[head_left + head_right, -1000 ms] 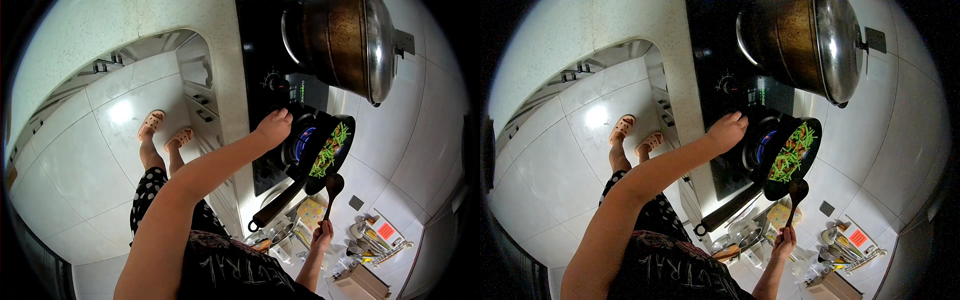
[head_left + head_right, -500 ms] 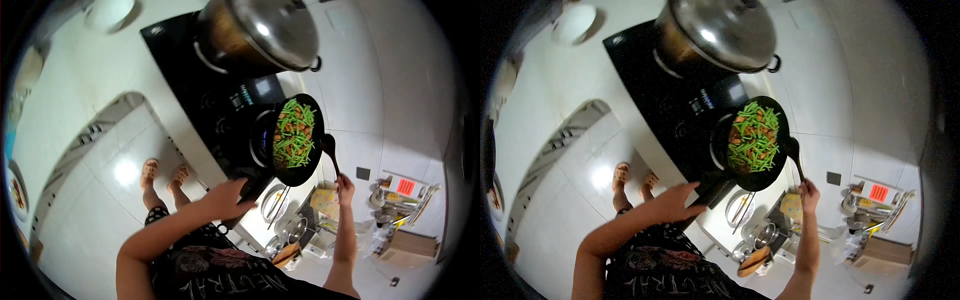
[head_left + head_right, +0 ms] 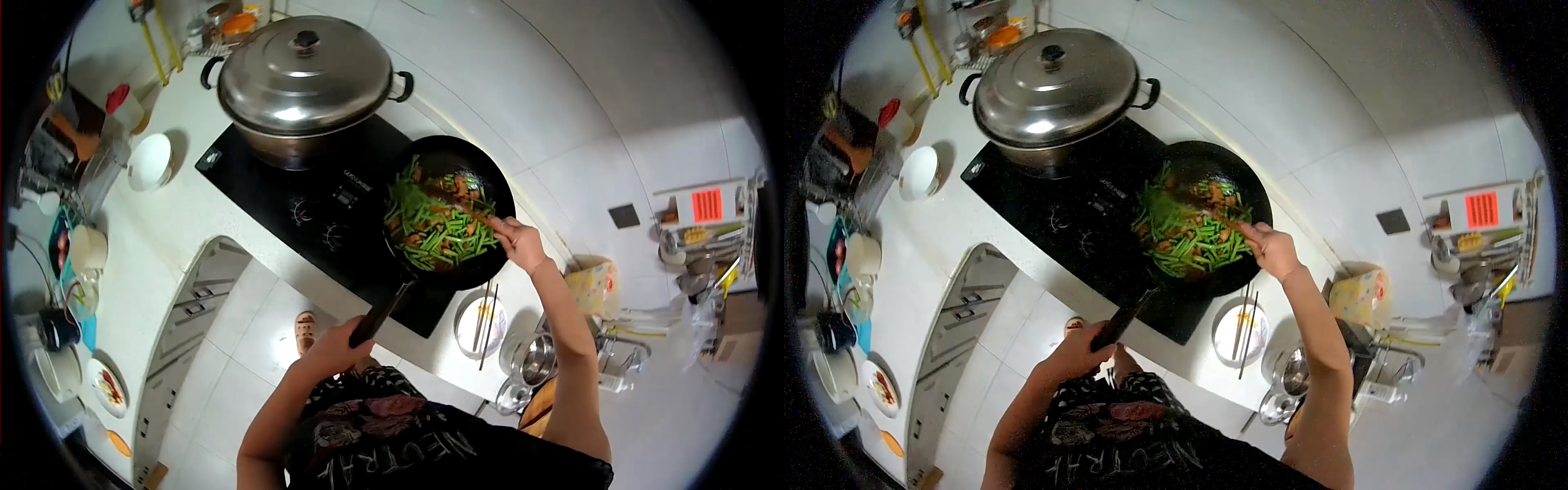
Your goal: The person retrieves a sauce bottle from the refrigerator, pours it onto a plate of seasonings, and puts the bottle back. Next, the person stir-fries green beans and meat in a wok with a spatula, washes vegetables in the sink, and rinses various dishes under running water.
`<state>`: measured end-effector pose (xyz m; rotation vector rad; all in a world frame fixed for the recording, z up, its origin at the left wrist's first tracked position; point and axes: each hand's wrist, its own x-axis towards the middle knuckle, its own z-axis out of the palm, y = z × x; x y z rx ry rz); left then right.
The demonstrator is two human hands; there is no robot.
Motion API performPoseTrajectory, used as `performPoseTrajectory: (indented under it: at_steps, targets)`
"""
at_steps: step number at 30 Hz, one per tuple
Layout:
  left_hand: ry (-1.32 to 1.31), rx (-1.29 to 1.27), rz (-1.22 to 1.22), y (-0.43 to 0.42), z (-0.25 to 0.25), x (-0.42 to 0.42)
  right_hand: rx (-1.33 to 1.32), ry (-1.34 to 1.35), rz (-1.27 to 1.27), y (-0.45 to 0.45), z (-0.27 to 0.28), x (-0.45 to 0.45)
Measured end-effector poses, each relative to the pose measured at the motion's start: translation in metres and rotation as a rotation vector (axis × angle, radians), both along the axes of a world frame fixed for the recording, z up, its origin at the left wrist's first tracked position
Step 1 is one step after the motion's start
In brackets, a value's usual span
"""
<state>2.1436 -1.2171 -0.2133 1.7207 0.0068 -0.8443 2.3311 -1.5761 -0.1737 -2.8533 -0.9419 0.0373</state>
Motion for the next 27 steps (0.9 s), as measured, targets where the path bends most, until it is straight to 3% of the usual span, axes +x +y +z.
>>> performPoseTrajectory:
  at_steps: [5, 9, 12, 13, 16, 18, 20, 21, 24, 27]
  targets:
    - [-0.179, -0.034, -0.012, -0.007, -0.007, -0.007, -0.328, -0.185, 0.108, 0.006, 0.044, -0.073]
    - [-0.045, 0.022, -0.021, -0.012, -0.011, -0.009, -0.492, -0.087, 0.049, 0.020, 0.096, -0.119]
    - [0.063, 0.020, -0.049, -0.013, 0.008, -0.003, -0.407, 0.096, -0.141, 0.047, 0.120, -0.140]
    - [0.062, 0.041, -0.056, -0.015, 0.011, -0.003, -0.499, 0.195, -0.147, 0.058, 0.119, -0.140]
    - [-0.040, 0.057, -0.035, -0.017, -0.012, -0.010, -0.535, 0.118, -0.251, 0.064, 0.044, -0.124]
    - [-0.077, 0.078, -0.031, -0.015, -0.018, -0.009, -0.585, 0.037, -0.269, 0.060, 0.031, -0.095]
    - [-0.044, 0.126, -0.064, -0.013, -0.014, -0.005, -0.445, 0.154, -0.371, 0.042, 0.045, -0.073]
    - [-0.200, 0.161, -0.036, -0.013, -0.021, -0.008, -0.365, 0.181, -0.417, 0.029, 0.058, -0.070]
    - [-0.091, 0.132, -0.058, -0.012, -0.008, -0.001, -0.196, 0.280, -0.533, 0.007, 0.112, -0.062]
    - [-0.356, 0.177, -0.042, -0.013, -0.029, -0.007, -0.377, 0.228, -0.495, -0.030, 0.096, -0.030]
